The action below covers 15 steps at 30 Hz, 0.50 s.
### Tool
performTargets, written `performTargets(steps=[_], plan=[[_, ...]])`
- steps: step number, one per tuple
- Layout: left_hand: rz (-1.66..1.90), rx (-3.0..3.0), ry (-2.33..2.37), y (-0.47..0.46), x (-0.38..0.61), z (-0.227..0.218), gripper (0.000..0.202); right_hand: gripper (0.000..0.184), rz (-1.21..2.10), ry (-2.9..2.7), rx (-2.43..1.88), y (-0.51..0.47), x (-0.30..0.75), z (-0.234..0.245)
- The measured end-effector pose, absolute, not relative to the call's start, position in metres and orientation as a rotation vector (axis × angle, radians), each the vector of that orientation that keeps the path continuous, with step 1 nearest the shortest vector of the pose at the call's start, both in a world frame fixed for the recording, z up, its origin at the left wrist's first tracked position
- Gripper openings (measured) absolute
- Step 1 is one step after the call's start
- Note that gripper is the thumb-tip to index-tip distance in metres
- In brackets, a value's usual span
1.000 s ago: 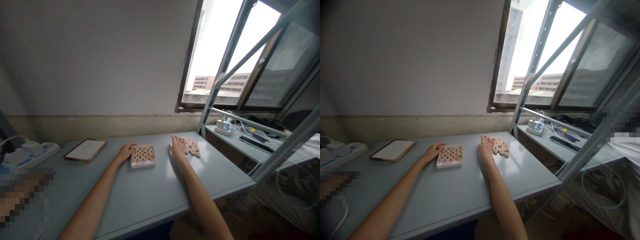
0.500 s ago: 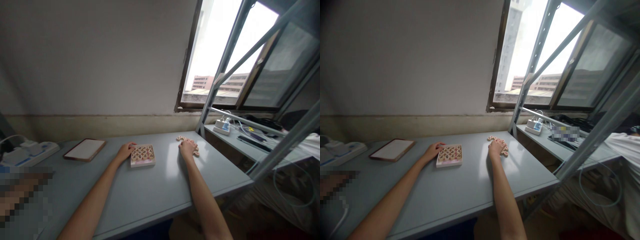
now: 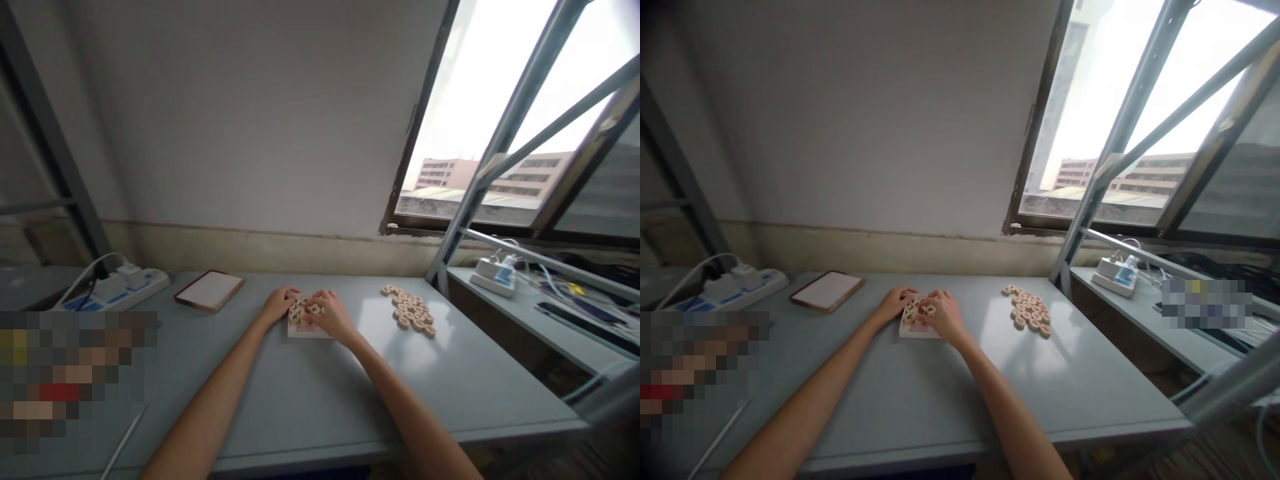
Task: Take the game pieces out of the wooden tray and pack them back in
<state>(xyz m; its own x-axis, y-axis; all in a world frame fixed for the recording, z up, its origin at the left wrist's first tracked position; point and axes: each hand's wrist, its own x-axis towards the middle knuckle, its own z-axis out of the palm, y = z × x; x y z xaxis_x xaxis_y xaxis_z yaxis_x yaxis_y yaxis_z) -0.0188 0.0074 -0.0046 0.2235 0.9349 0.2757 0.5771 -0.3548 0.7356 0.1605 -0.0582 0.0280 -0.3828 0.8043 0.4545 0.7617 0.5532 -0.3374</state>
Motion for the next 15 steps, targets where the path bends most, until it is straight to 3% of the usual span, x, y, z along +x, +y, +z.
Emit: performTargets(steps=[5,10,15], plan=[[0.968,2.019,1.401,0.006,-0.018,-0.005,0.028,0.048,0.063,-2.202,-1.318,-0.069,0.152,0.026],[0.935,2.022,1.429,0.006,-0.018,-0.003,0.029,0.026,-0.001,-2.199,-1.360,-0.068,0.164,0.026],[0.955,2.016,1.422,0.006,-0.018,-0.003,0.029,0.024,0.052,-2.348,-1.242,-0.072,0.159,0.024]])
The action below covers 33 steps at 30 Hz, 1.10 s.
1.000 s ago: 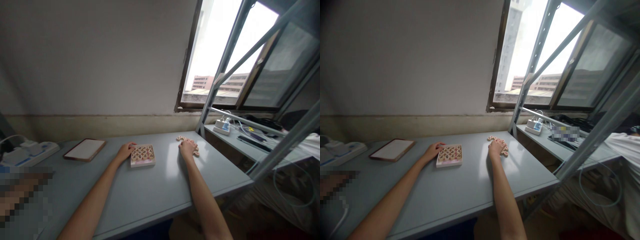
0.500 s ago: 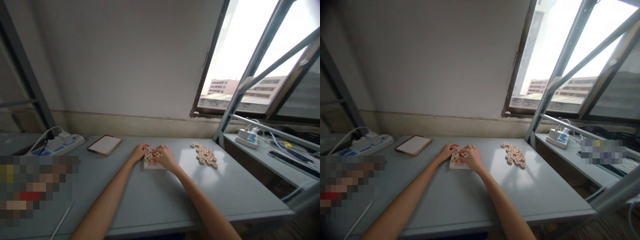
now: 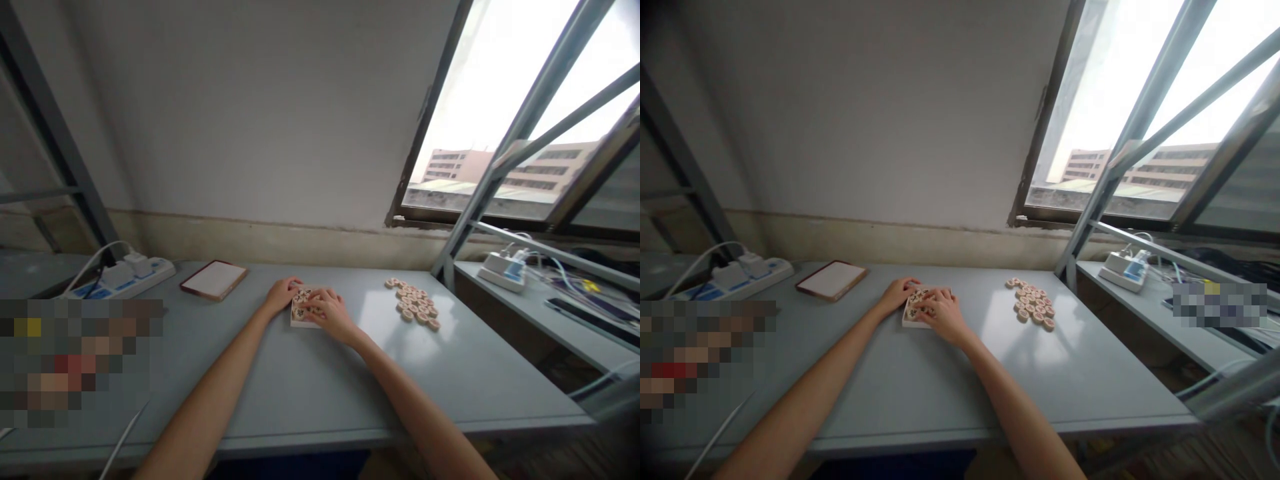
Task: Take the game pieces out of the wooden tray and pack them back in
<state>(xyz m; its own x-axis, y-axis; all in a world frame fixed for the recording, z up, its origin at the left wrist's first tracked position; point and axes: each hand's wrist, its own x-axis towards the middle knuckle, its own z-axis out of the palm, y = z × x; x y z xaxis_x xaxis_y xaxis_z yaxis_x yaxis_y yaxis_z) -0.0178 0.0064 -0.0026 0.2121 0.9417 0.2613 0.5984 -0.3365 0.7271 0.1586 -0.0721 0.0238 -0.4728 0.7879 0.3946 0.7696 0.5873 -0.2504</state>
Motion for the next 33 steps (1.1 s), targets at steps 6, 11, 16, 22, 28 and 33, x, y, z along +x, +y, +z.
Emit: performTargets(steps=[6,11,16,22,28,33], plan=[[0.955,2.036,1.423,0.006,-0.018,-0.003,0.030,0.024,-0.053,-2.281,-1.242,-0.077,0.157,0.028],[0.949,2.041,1.440,0.003,-0.017,0.000,0.030,0.022,-0.079,-2.362,-1.180,-0.082,0.156,0.031],[0.940,2.044,1.432,0.004,-0.017,0.000,0.030,0.021,-0.012,-2.380,-1.145,-0.080,0.157,0.031],[0.949,2.056,1.449,0.005,-0.017,-0.002,0.029,0.022,0.007,-2.352,-1.205,-0.072,0.163,0.025],[0.953,2.077,1.438,0.003,-0.017,0.000,0.030,0.013,-0.059,-2.354,-1.207,-0.071,0.166,0.027],[0.948,2.079,1.459,0.001,-0.017,0.000,0.029,0.012,-0.085,-2.316,-1.206,-0.071,0.170,0.029]])
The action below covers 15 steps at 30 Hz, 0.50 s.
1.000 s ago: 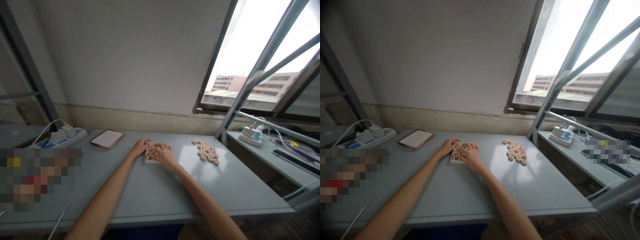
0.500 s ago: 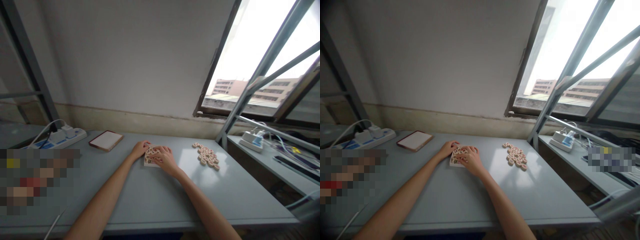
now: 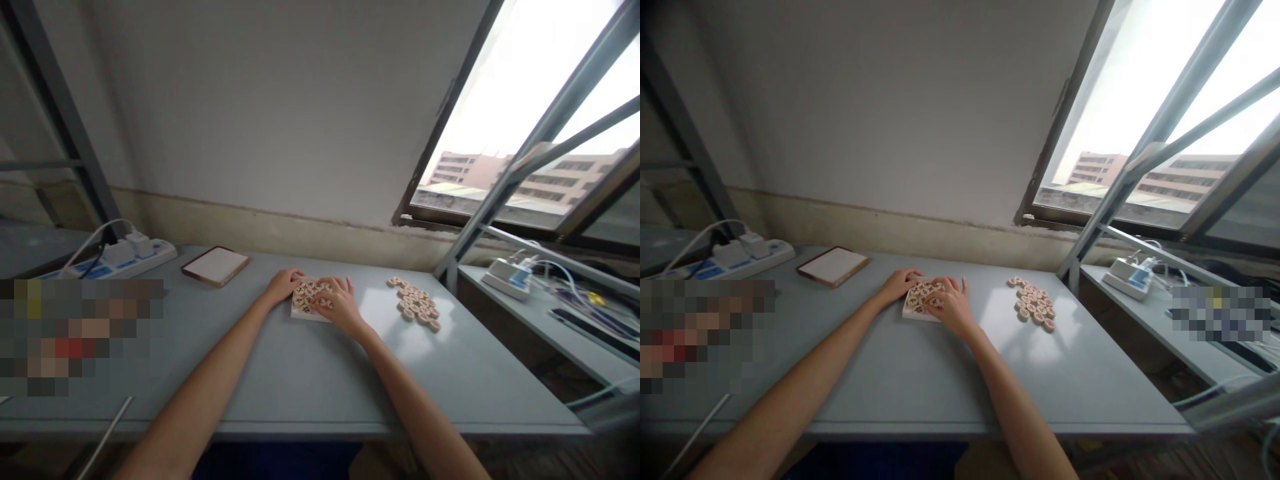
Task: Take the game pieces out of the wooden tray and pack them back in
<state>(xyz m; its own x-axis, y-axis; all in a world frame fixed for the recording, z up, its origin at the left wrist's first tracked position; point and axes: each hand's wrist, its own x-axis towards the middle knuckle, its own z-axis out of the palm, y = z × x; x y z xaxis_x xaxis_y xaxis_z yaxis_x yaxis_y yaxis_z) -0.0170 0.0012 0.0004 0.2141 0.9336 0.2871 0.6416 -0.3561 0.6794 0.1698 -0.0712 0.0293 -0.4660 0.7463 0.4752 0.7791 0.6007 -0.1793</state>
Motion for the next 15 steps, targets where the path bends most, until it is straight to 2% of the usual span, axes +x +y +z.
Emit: performTargets(steps=[15], plan=[[0.935,2.035,1.483,0.000,-0.016,0.004,0.028,0.019,-0.130,-2.374,-1.162,-0.080,0.159,0.032]])
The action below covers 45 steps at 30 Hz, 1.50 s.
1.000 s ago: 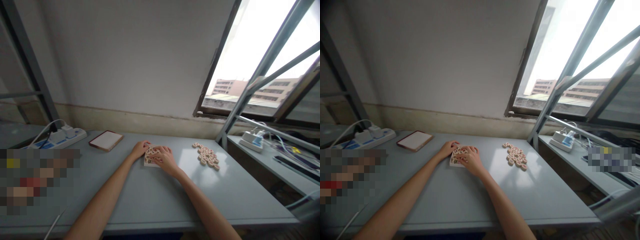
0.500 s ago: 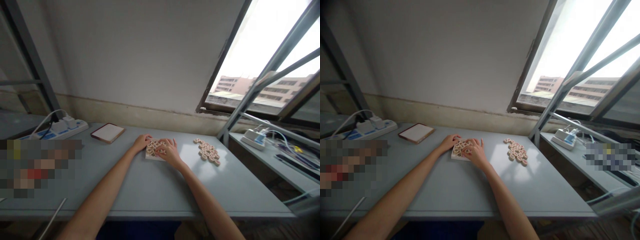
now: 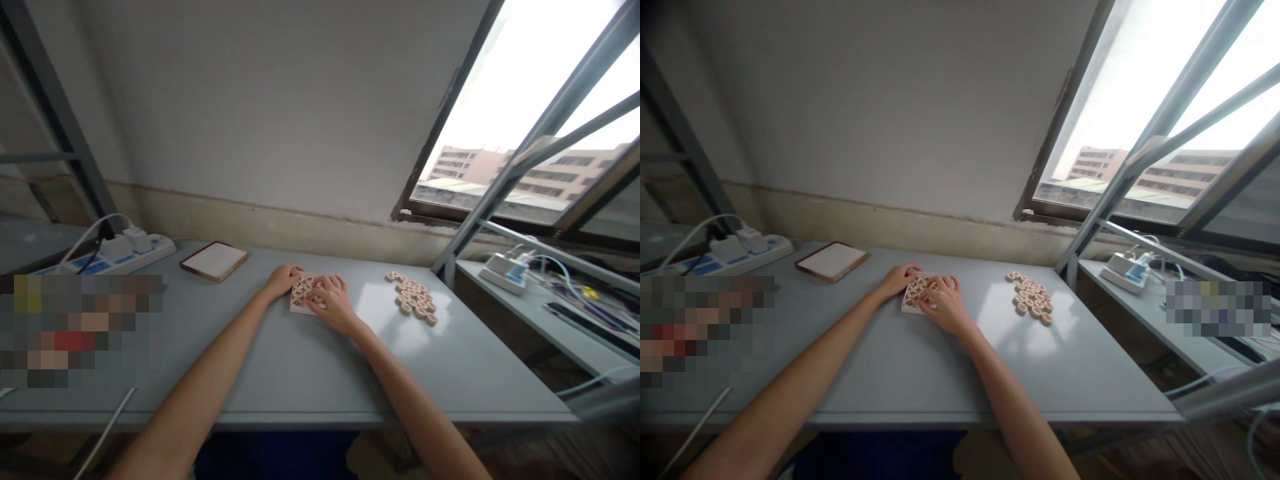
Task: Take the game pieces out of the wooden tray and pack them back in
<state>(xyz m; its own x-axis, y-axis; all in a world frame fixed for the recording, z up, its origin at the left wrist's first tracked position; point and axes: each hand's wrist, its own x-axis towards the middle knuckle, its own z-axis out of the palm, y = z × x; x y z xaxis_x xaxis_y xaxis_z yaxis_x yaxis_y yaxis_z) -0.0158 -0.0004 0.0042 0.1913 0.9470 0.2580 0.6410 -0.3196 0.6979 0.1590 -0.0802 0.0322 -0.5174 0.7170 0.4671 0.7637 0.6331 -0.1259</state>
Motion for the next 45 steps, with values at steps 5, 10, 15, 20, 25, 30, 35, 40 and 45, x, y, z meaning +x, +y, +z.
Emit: performTargets(steps=[5,10,15,20,25,30,35,40,45], plan=[[0.896,2.097,1.480,-0.001,-0.017,0.005,0.029,0.031,-0.470,-1.994,-1.503,-0.066,0.212,0.052],[0.851,2.111,1.513,0.000,-0.015,0.006,0.030,0.032,-0.625,-1.689,-1.921,-0.081,0.303,0.037],[0.835,2.107,1.563,0.000,-0.013,0.006,0.030,0.029,-0.553,-1.927,-2.078,-0.097,0.341,0.006],[0.860,2.121,1.576,-0.001,-0.013,0.005,0.029,0.021,-0.558,-2.063,-1.934,-0.097,0.323,0.017],[0.843,2.112,1.556,-0.004,-0.013,0.007,0.030,0.018,-0.189,-2.458,-1.665,-0.099,0.291,0.047],[0.833,2.150,1.546,-0.005,-0.014,0.008,0.030,0.022,-0.029,-2.475,-1.542,-0.087,0.269,0.059],[0.852,2.161,1.480,-0.002,-0.017,0.005,0.032,0.024,0.126,-2.375,-1.492,-0.076,0.235,0.059],[0.875,2.111,1.476,-0.001,-0.016,0.005,0.032,0.020,0.207,-2.382,-1.329,-0.078,0.192,0.051],[0.843,2.074,1.484,-0.002,-0.015,0.006,0.033,0.030,-0.047,-2.331,-1.335,-0.087,0.179,0.042]])
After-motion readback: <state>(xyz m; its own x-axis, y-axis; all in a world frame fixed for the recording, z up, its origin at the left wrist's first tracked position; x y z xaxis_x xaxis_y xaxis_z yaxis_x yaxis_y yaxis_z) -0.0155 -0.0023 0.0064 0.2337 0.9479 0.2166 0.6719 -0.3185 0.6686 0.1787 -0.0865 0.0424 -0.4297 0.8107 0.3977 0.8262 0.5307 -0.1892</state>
